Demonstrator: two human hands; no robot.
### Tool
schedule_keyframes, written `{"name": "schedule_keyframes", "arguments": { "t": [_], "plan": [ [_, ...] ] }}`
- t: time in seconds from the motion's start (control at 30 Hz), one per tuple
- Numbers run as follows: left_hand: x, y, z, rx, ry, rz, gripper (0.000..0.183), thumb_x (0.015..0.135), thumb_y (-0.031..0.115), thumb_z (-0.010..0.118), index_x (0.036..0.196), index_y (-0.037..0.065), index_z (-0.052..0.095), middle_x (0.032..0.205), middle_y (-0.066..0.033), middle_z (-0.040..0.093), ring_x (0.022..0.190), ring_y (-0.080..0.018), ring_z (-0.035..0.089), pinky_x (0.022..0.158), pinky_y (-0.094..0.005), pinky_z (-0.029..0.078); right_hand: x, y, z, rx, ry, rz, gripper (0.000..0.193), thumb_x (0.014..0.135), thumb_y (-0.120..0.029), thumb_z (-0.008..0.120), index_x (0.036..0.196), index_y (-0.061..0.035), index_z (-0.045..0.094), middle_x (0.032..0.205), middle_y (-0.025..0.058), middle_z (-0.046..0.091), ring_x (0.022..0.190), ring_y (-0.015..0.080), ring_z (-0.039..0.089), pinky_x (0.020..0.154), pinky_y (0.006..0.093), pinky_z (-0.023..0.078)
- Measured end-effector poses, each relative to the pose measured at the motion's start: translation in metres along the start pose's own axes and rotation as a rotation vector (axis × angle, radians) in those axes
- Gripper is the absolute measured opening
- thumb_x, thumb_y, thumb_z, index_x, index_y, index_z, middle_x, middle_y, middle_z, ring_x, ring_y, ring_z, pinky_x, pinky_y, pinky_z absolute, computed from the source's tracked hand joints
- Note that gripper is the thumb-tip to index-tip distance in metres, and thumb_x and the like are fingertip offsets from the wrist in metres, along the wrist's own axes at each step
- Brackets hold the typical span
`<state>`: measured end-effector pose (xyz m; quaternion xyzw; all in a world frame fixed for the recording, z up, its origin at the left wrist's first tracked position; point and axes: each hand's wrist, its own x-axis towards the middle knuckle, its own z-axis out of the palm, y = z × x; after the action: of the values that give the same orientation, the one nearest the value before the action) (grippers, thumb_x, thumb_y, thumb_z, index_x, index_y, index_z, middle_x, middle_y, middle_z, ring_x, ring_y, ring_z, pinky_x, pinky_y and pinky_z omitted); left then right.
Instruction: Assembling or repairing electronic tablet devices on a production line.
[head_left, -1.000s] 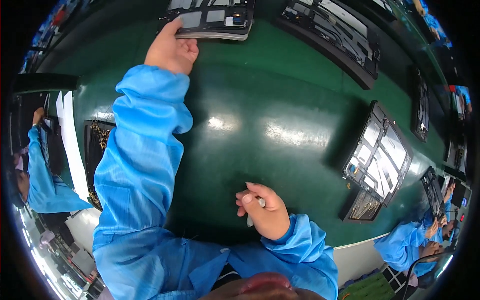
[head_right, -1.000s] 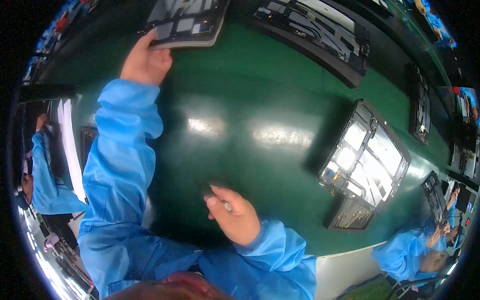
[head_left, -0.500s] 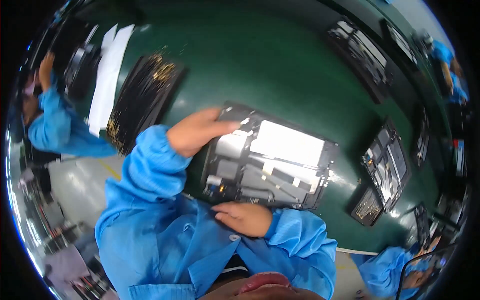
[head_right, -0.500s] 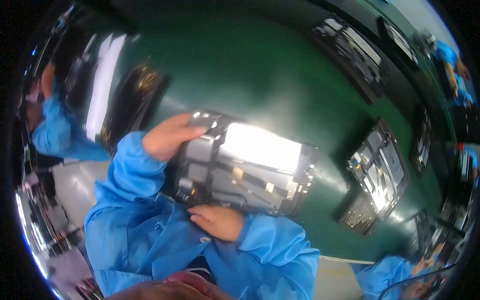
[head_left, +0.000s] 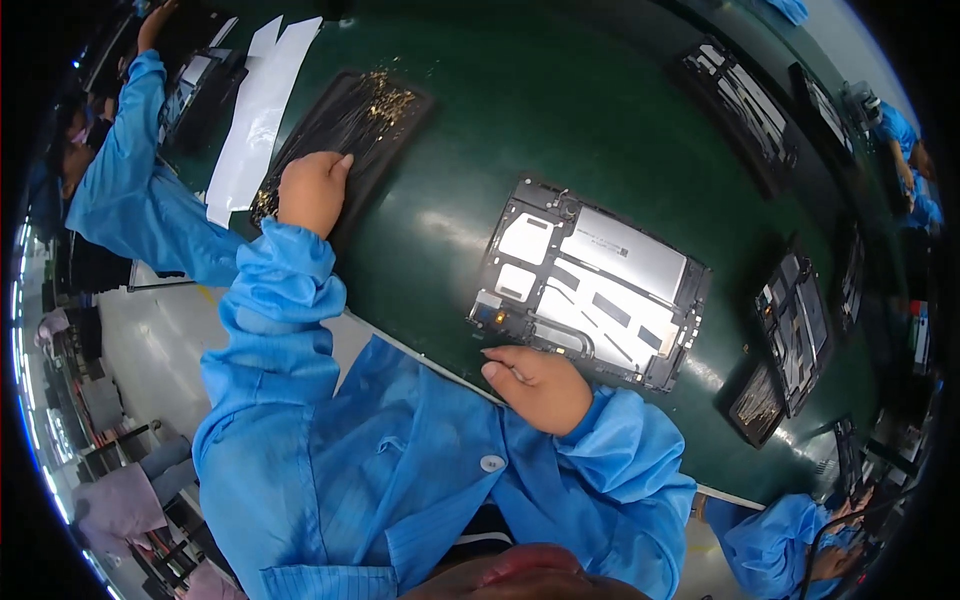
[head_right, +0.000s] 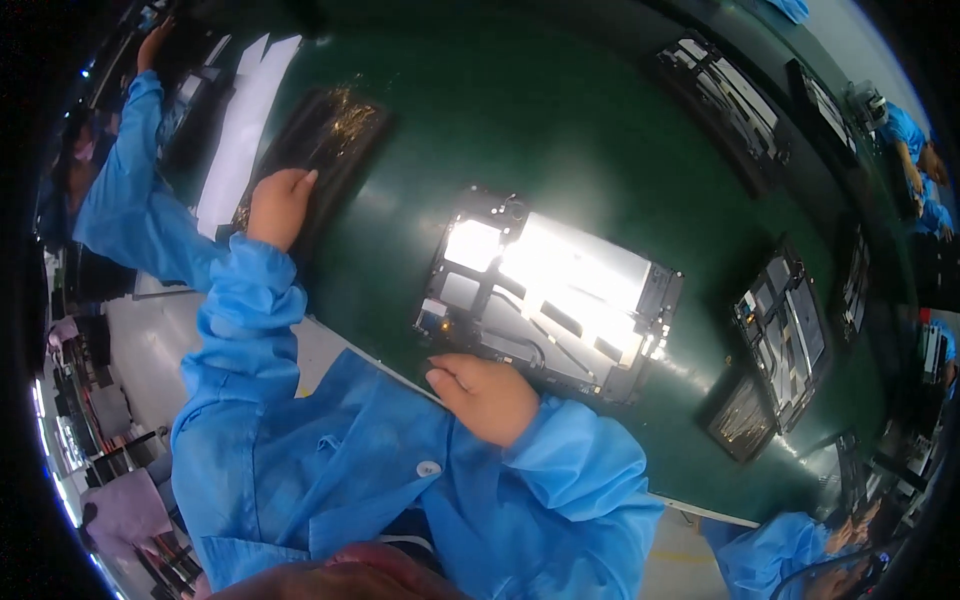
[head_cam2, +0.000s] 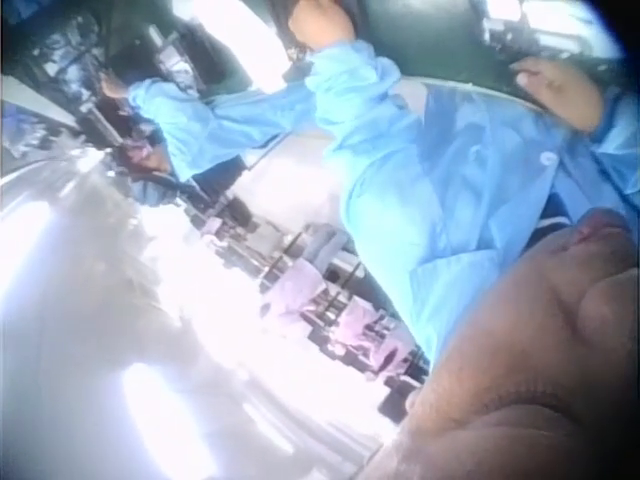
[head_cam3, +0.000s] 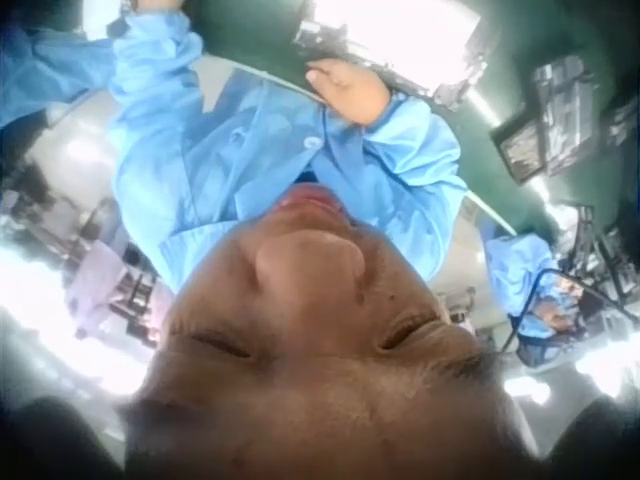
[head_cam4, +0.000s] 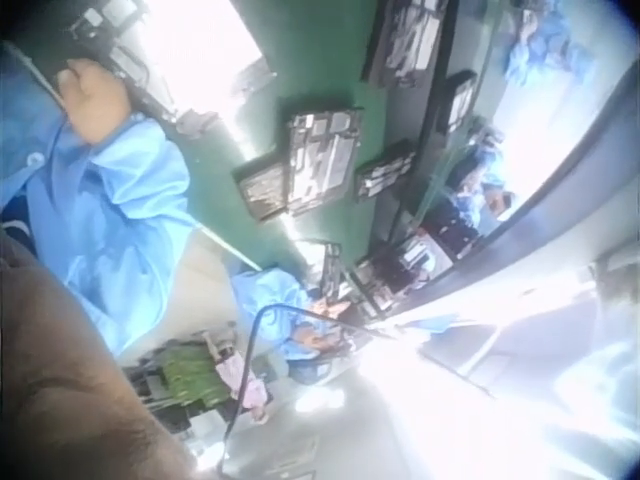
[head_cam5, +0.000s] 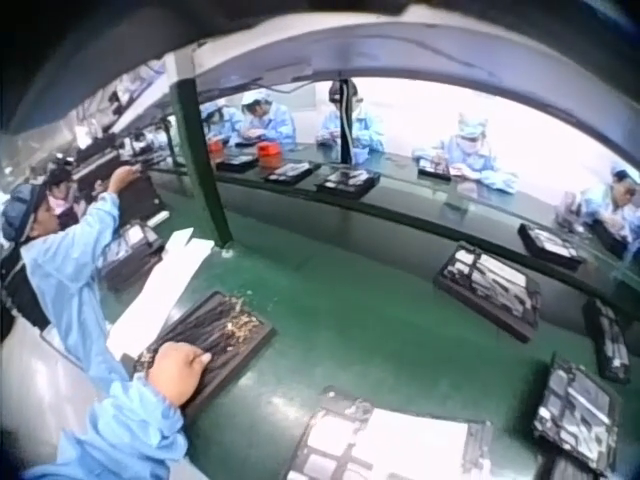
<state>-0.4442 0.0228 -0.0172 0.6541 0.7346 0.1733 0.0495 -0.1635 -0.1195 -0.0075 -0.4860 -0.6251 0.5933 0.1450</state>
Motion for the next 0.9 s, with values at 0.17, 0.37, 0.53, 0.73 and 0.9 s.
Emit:
{"name": "schedule_keyframes", "arguments": {
  "t": [0.17,0.37,0.53,0.73,0.9],
  "plan": [
    [-0.007,0.013,-0.005,0.005,0.204,0.153,0.018,0.076,0.013,0.051,0.068,-0.003,0.056,0.069,-0.0194,0.054,0.070,-0.0355,0.050,0.066,-0.0404,0.041,-0.001,-0.003,-0.004,0.018,0.007,0.033,0.029,0.079,-0.027,0.048,0.096,-0.0046,0.056,0.090,0.0149,0.057,0.082,0.0289,0.055,0.072,0.0316,0.043],
    [-0.026,0.048,-0.029,-0.060,0.215,0.301,0.012,0.076,0.008,0.051,0.074,-0.003,0.054,0.071,-0.0188,0.054,0.071,-0.0348,0.051,0.065,-0.0392,0.042,0.002,0.002,0.000,0.137,0.070,0.054,0.030,0.079,-0.028,0.049,0.097,-0.0046,0.055,0.090,0.0140,0.058,0.082,0.0279,0.055,0.073,0.0310,0.043],
    [-0.037,0.071,-0.044,-0.055,0.209,0.532,0.007,0.074,0.002,0.052,0.078,-0.003,0.052,0.078,-0.0193,0.053,0.073,-0.0344,0.051,0.067,-0.0381,0.043,0.006,-0.006,-0.001,0.408,0.127,0.130,0.034,0.080,-0.030,0.048,0.099,-0.0032,0.054,0.090,0.0137,0.058,0.082,0.0271,0.056,0.074,0.0302,0.043],
    [-0.071,0.090,-0.066,-0.103,0.189,0.781,0.016,0.070,-0.005,0.055,0.085,-0.002,0.050,0.086,-0.0184,0.054,0.084,-0.0331,0.053,0.074,-0.0348,0.043,0.002,-0.048,-0.042,0.351,0.457,0.025,0.045,0.080,-0.034,0.048,0.110,-0.0012,0.047,0.098,0.0153,0.055,0.096,0.0227,0.051,0.081,0.0276,0.038],
    [-0.092,0.093,-0.068,-0.132,0.110,0.878,0.023,0.064,-0.009,0.057,0.085,-0.003,0.048,0.086,-0.0188,0.053,0.083,-0.0350,0.053,0.073,-0.0369,0.044,-0.011,-0.045,-0.064,0.449,0.469,-0.091,0.041,0.080,-0.034,0.048,0.106,-0.0013,0.048,0.083,0.0032,0.055,0.059,0.0080,0.044,0.053,0.0191,0.039]
  ]
}}
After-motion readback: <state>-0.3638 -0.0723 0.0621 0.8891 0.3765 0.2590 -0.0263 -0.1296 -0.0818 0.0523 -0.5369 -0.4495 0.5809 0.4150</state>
